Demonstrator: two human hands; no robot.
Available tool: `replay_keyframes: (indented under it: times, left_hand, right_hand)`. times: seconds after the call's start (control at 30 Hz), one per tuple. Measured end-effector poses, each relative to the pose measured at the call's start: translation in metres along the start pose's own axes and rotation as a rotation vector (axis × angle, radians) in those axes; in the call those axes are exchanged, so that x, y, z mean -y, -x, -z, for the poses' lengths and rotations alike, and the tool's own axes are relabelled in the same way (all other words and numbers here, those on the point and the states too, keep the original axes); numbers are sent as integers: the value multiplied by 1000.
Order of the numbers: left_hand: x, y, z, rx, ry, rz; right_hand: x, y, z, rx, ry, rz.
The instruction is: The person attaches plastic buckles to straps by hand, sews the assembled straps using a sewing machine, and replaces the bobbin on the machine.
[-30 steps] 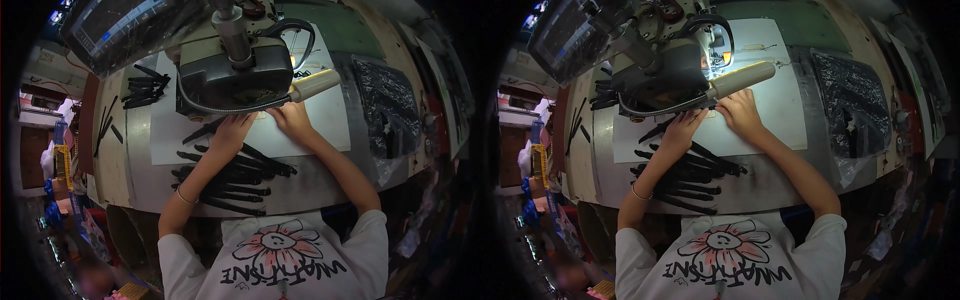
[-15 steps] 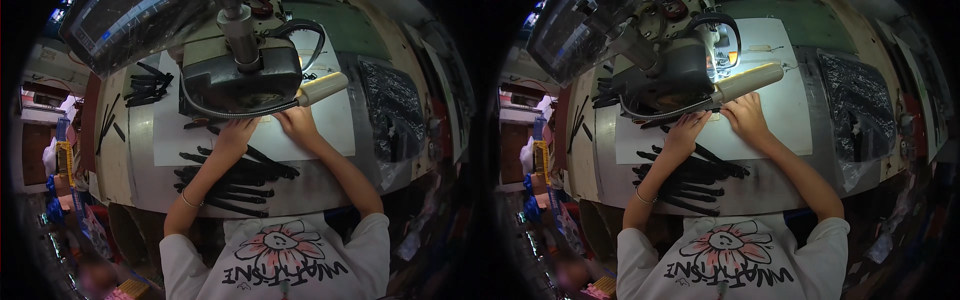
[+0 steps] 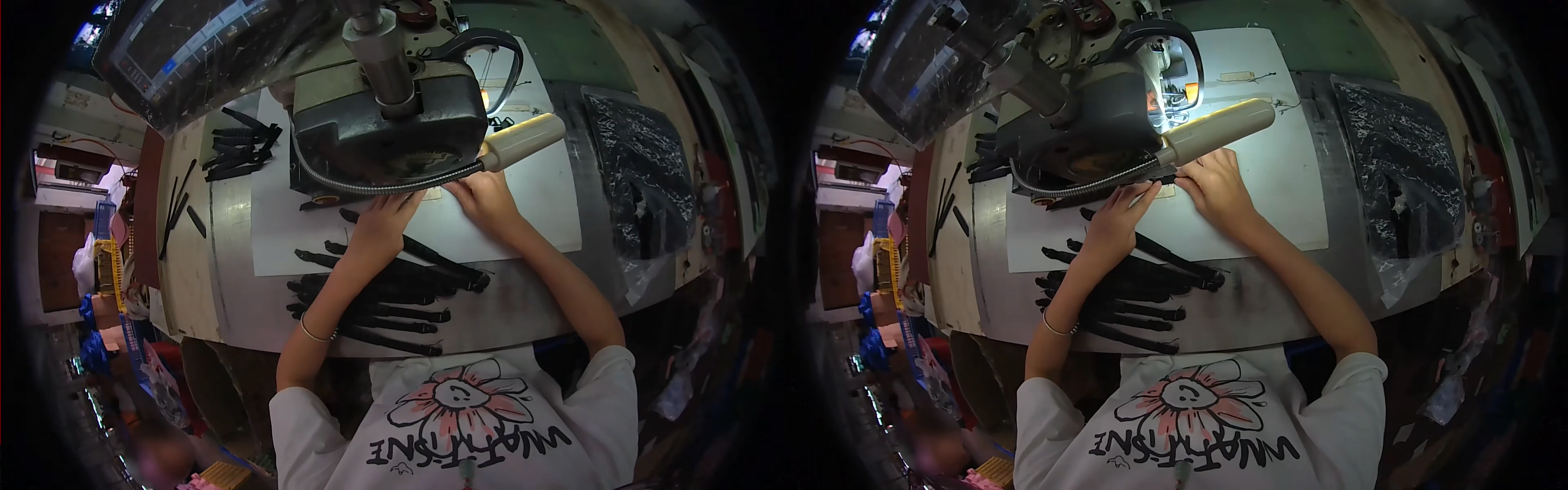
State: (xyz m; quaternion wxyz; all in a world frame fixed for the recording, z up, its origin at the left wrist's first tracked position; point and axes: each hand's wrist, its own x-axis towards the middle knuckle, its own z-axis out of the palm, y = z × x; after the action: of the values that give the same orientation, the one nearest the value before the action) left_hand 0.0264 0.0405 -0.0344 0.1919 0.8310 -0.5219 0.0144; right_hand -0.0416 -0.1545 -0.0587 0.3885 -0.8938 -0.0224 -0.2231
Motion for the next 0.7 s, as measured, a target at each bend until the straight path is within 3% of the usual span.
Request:
replay_keyframes:
  times: [0.13,0.23,0.4,0.5,0.63,0.7]
  left_hand:
    - [0,1,2,-20,22,17]
    - [-4,1,3,-64,79,59]
    - [-22,3,13,-152,237,93]
    - [-37,17,31,-28,379,78]
    - [-38,82,77,407,1101,118]
    - [-22,135,81,558,1410,-47]
  right_hand:
    - [10,-7,18,99,-25,66]
    - [2,-8,11,83,130,258]
    - [0,-8,11,30,234,392]
    - [3,-4,15,49,279,455]
    - [16,13,27,129,200,489]
    - [16,23,26,136,81,397]
